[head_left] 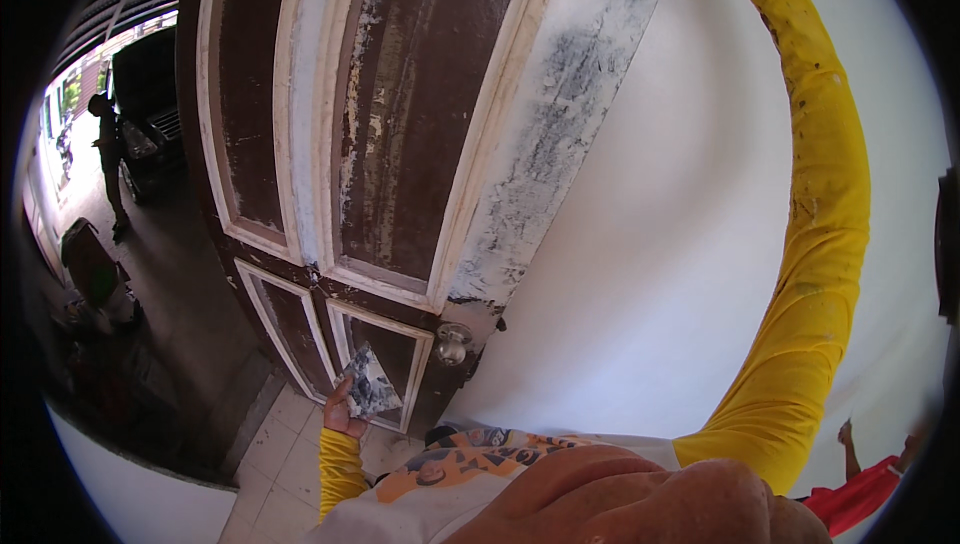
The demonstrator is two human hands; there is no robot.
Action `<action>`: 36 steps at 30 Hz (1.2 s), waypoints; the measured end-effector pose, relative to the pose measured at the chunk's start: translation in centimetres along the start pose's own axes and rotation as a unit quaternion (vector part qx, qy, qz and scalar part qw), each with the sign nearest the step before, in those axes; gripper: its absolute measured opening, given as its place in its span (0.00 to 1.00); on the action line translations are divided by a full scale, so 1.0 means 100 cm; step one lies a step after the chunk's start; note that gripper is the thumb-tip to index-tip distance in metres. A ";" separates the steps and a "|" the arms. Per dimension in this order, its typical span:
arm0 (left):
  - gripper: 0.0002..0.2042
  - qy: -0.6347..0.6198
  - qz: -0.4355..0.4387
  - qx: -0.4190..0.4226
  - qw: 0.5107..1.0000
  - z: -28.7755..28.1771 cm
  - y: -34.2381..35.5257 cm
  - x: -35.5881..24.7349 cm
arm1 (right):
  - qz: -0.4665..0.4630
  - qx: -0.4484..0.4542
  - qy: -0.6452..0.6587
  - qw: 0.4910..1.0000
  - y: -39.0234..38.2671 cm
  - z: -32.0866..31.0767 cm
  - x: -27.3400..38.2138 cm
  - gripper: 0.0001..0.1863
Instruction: The person applies white plaster to a wooden door using a trowel and a putty knife. They repeatedly scoop plaster from a bucket and spread it across the door panels, smoothing the surface.
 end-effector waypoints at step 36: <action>0.16 0.018 -0.069 0.037 0.997 0.002 0.010 0.000 | 0.111 0.061 0.004 0.992 -0.103 -0.028 0.057 0.24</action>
Point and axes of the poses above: each hand's wrist, its own y-axis towards the middle knuckle, its own z-axis out of the palm, x = y × z, the point moved 5 cm from there along y, towards the middle knuckle, and after that the axes turned 11 degrees about x, right-handed, at the moved point
